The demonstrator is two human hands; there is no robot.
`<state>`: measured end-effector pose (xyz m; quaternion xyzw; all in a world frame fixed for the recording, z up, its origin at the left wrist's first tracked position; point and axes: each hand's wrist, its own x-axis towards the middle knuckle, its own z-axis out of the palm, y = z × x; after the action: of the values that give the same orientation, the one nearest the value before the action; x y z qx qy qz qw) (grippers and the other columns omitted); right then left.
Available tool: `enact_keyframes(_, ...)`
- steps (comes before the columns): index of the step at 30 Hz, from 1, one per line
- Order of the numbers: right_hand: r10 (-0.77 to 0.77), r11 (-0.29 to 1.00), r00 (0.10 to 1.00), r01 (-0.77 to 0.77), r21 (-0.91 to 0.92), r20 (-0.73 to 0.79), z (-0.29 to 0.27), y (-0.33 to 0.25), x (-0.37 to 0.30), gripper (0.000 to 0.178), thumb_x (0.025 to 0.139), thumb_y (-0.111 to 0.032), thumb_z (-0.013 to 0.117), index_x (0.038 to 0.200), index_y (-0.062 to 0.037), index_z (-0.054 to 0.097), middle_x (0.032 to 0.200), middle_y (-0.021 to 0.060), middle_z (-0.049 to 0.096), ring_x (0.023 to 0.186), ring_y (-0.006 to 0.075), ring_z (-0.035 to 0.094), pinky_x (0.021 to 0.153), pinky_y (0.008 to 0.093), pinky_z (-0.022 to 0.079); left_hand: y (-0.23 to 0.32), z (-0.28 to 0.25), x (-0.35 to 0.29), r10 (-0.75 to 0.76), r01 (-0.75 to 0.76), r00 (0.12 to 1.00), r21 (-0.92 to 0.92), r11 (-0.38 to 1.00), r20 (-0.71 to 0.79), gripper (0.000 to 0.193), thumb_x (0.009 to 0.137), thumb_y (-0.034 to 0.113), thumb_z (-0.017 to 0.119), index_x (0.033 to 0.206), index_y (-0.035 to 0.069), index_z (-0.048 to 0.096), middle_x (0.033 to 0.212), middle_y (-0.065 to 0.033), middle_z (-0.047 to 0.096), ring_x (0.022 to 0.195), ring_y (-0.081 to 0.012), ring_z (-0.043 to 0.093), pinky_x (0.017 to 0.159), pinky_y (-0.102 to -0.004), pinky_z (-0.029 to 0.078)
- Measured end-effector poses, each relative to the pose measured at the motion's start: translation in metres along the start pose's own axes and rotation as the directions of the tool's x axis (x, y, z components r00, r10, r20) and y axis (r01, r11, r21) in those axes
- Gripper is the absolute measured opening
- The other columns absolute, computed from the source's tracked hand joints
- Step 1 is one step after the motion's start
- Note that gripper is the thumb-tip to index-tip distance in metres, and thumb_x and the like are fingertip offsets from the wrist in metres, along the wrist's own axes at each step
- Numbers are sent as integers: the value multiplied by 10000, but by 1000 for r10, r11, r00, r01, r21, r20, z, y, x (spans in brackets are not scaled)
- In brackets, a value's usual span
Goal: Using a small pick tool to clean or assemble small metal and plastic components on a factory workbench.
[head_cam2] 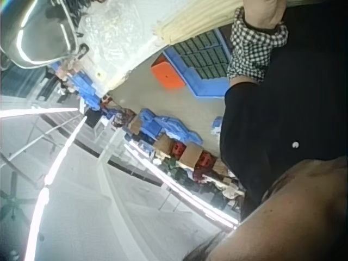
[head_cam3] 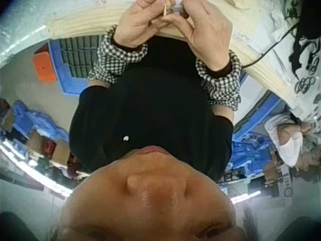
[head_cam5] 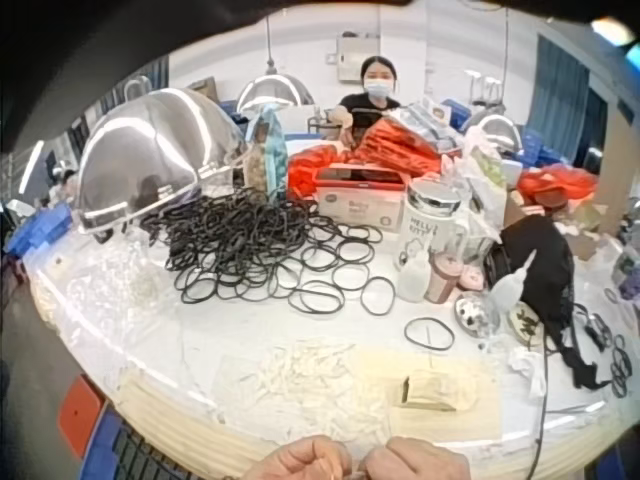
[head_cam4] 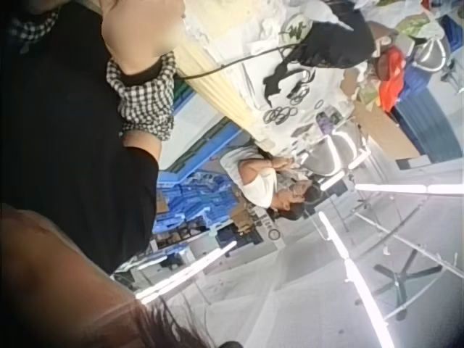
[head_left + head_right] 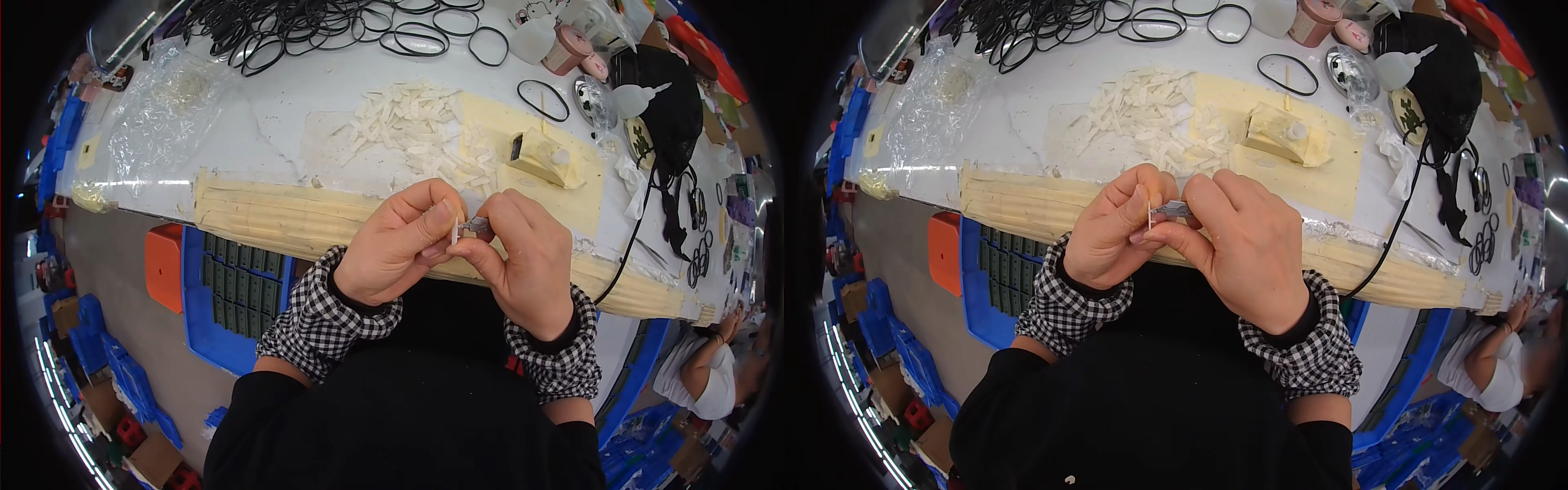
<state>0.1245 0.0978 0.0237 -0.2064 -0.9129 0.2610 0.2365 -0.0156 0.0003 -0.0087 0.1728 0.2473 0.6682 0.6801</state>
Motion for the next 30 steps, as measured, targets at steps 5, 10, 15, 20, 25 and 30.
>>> enact_keyframes(5,18,997,1000,-19,71,25,0,-1,0,401,792,-385,663,733,-27,492,629,90,456,562,270,472,506,335,370,-3,-1,0,22,-22,1000,-4,1000,20,171,976,213,488,894,65,510,748,38,458,627,-35,352,588,-174,319)
enact_keyframes(10,23,994,996,-32,100,87,-3,0,-1,314,752,-356,700,786,-71,574,623,48,504,543,222,524,486,324,410,-2,-1,0,15,-14,999,-16,1000,39,169,979,205,479,892,64,510,755,38,453,621,-34,352,579,-178,317)
enact_keyframes(15,192,947,978,-207,246,84,-3,4,-1,263,760,-275,724,799,-58,579,637,66,520,531,220,521,483,311,411,5,1,-2,77,-77,992,5,997,-100,147,985,183,455,920,61,504,828,-3,526,602,-31,354,558,-178,312)
enact_keyframes(20,162,971,986,-164,176,29,8,8,-3,145,762,-134,701,816,-67,584,705,63,532,565,226,557,509,312,439,19,-9,-4,212,-214,951,14,977,-227,152,987,183,443,954,50,508,894,-32,554,595,-27,366,535,-175,305)
enact_keyframes(25,20,994,985,-38,104,173,21,2,-7,150,724,-54,662,847,-100,590,784,38,525,632,229,580,529,329,452,20,-7,-3,235,-258,919,-30,966,-315,190,986,183,436,1030,12,506,865,-26,516,644,-53,394,544,-182,306)
enact_keyframes(30,3,997,993,-12,75,115,26,8,-4,165,706,-34,656,843,-80,576,780,41,531,648,242,585,545,333,466,19,-5,-4,237,-264,906,-32,964,-352,206,986,186,426,1035,3,508,882,-34,510,669,-67,412,554,-195,318)
